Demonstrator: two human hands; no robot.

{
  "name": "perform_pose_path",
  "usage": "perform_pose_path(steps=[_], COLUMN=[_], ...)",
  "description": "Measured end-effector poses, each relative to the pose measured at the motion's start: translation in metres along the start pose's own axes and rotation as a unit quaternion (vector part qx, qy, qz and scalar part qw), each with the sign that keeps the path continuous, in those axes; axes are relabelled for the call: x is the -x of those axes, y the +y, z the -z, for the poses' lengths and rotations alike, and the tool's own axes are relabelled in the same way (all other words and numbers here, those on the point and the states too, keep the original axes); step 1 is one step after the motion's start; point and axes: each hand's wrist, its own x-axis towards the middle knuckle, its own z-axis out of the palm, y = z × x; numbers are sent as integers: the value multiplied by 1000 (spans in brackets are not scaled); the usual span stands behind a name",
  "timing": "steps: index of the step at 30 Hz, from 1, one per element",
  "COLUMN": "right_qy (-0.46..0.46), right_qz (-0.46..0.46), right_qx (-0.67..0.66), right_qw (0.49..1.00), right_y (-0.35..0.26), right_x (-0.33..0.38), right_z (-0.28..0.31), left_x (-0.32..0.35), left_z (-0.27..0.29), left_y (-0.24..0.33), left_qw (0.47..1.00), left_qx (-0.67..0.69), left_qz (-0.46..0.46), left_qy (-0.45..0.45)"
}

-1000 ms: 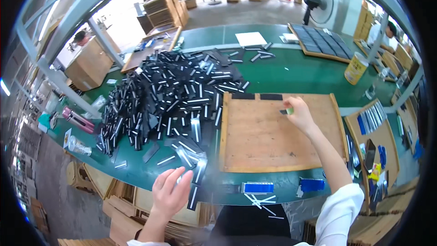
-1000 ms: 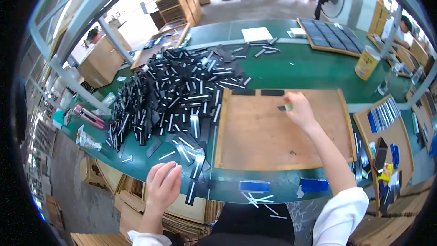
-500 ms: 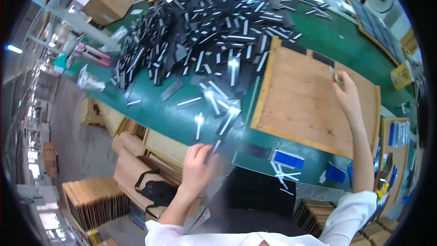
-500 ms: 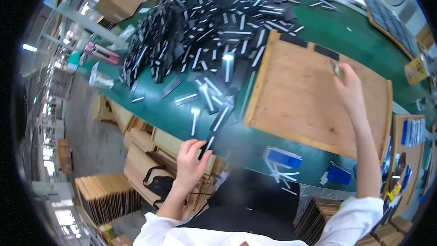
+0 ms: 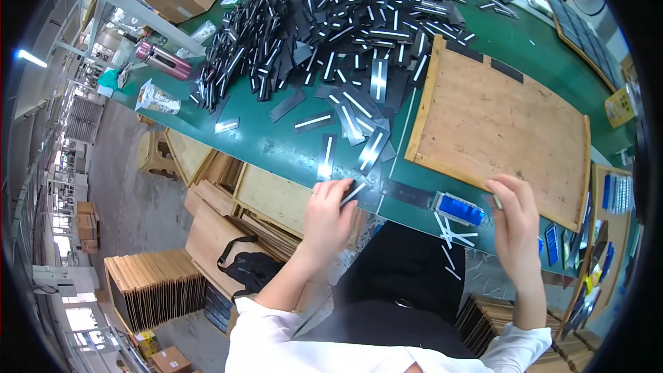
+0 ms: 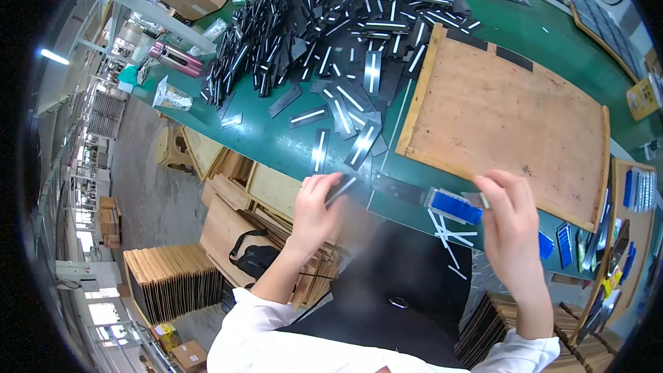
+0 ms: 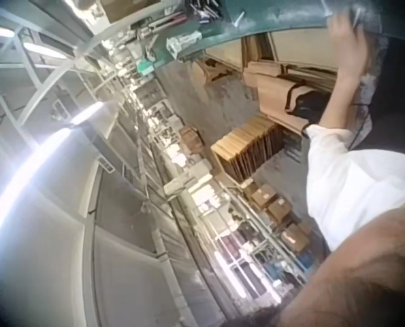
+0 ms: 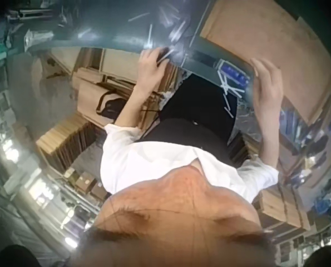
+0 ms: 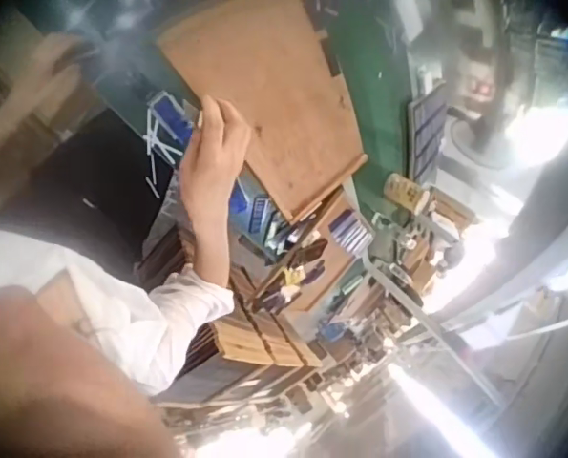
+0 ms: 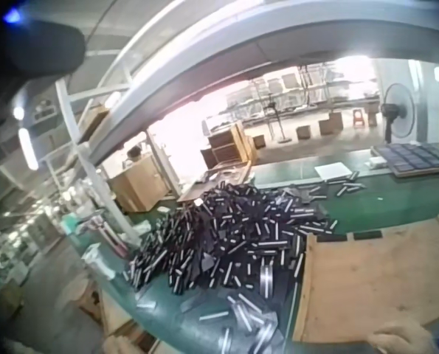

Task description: The person places a wooden board onto the workbench. They then pick up rectangular strips, peel the backing tape from them using a small utility blade, and attach the strips along the top edge of the board.

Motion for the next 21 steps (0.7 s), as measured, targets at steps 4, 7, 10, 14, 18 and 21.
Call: perform_pose_path(steps=[4,7,10,14,18,21], right_qy=[-10,-13,-7,-124,-224,-259], right_qz=[33,42,4,-139,-250,-238], right_qx=[-54,-99,-195,-343,-450,-415], right_qw=[998,994,981,921,827,839], right_y=[-7,-10,-17,-37,-24,-21], right_x=[16,27,33,27,24,26], right_z=[-20,-39,-58,-75,-62,-47], left_x=[-8,-9,-6,14,17,18], left_z=[5,11,15,21,8,2], left_y=[2,-6,7,58,66,63], left_qw=[994,990,931,751,667,634], left_qx=[49,61,288,596,688,711], left_qz=[95,110,219,271,234,212], left_qy=[-30,-71,-39,-89,-163,-218])
